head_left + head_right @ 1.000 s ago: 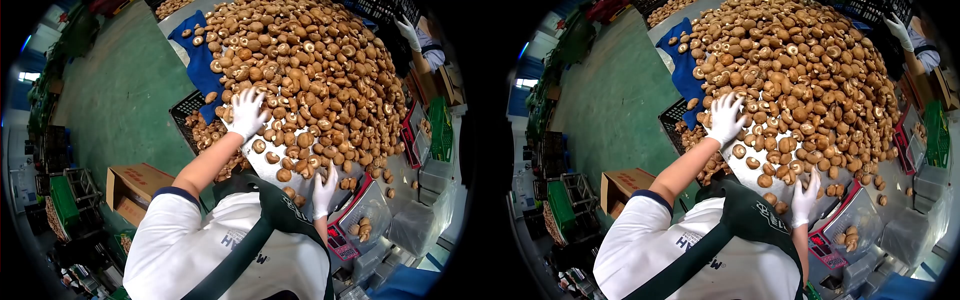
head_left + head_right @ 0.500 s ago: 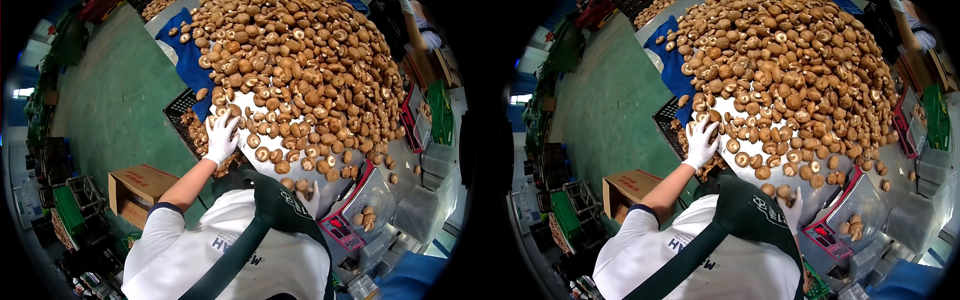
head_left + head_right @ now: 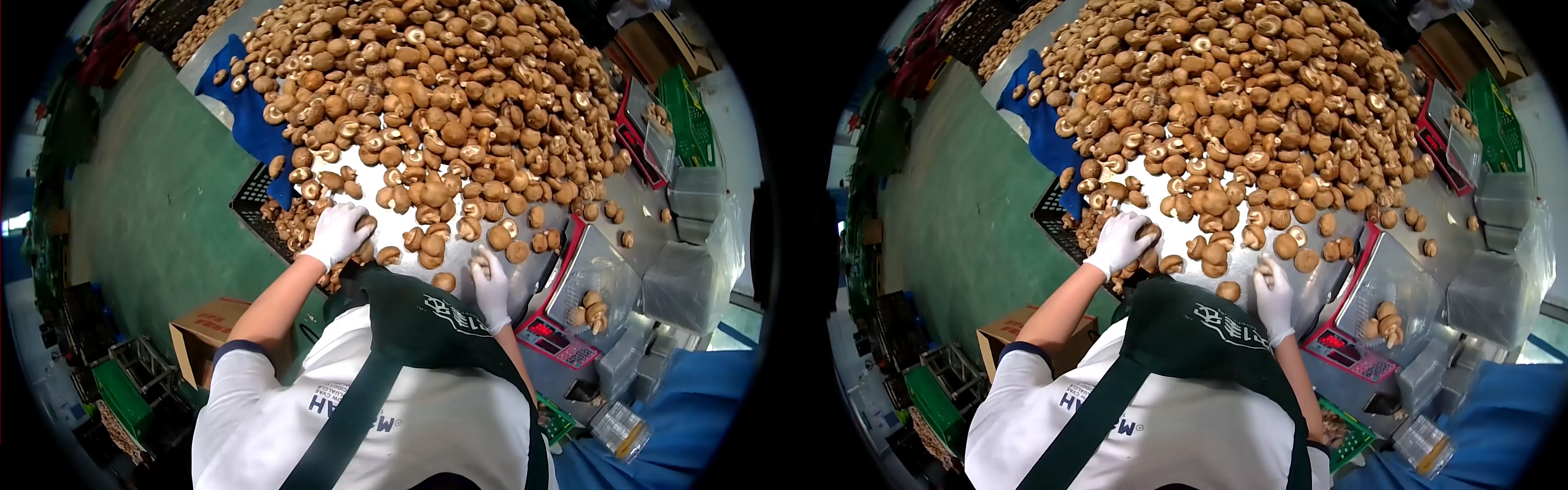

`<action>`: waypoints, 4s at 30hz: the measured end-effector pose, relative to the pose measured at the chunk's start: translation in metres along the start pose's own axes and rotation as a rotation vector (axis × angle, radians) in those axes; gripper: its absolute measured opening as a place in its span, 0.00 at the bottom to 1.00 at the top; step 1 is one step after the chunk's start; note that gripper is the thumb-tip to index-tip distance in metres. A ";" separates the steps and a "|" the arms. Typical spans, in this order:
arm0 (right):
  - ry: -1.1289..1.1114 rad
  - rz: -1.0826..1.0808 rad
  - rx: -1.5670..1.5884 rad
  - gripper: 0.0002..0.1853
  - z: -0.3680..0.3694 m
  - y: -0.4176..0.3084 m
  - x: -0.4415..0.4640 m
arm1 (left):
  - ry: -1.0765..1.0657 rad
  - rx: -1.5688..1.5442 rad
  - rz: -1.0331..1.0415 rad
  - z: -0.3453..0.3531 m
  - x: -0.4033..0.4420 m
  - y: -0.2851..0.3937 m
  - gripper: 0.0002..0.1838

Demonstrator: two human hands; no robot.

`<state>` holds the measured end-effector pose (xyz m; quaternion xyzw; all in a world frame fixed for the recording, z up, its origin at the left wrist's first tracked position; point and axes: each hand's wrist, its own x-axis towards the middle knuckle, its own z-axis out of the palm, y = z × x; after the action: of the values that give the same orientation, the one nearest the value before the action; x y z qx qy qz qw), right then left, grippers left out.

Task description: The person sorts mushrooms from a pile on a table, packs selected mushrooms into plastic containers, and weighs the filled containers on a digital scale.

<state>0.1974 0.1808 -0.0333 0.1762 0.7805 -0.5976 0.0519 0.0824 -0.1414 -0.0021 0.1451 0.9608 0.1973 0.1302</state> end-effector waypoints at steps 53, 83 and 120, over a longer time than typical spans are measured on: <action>-0.092 0.304 0.974 0.23 -0.030 -0.010 0.017 | -0.103 -0.059 0.336 0.026 0.033 0.100 0.22; 0.227 -0.012 -0.284 0.27 -0.021 -0.016 0.030 | -0.628 -1.527 -0.155 0.023 0.003 0.103 0.14; -0.222 0.112 0.911 0.26 -0.035 -0.080 -0.007 | -0.804 -1.875 0.073 -0.007 0.015 0.143 0.57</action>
<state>0.1818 0.1947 0.0516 0.1580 0.4179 -0.8907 0.0845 0.0988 -0.0126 0.0605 0.0695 0.2996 0.8106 0.4983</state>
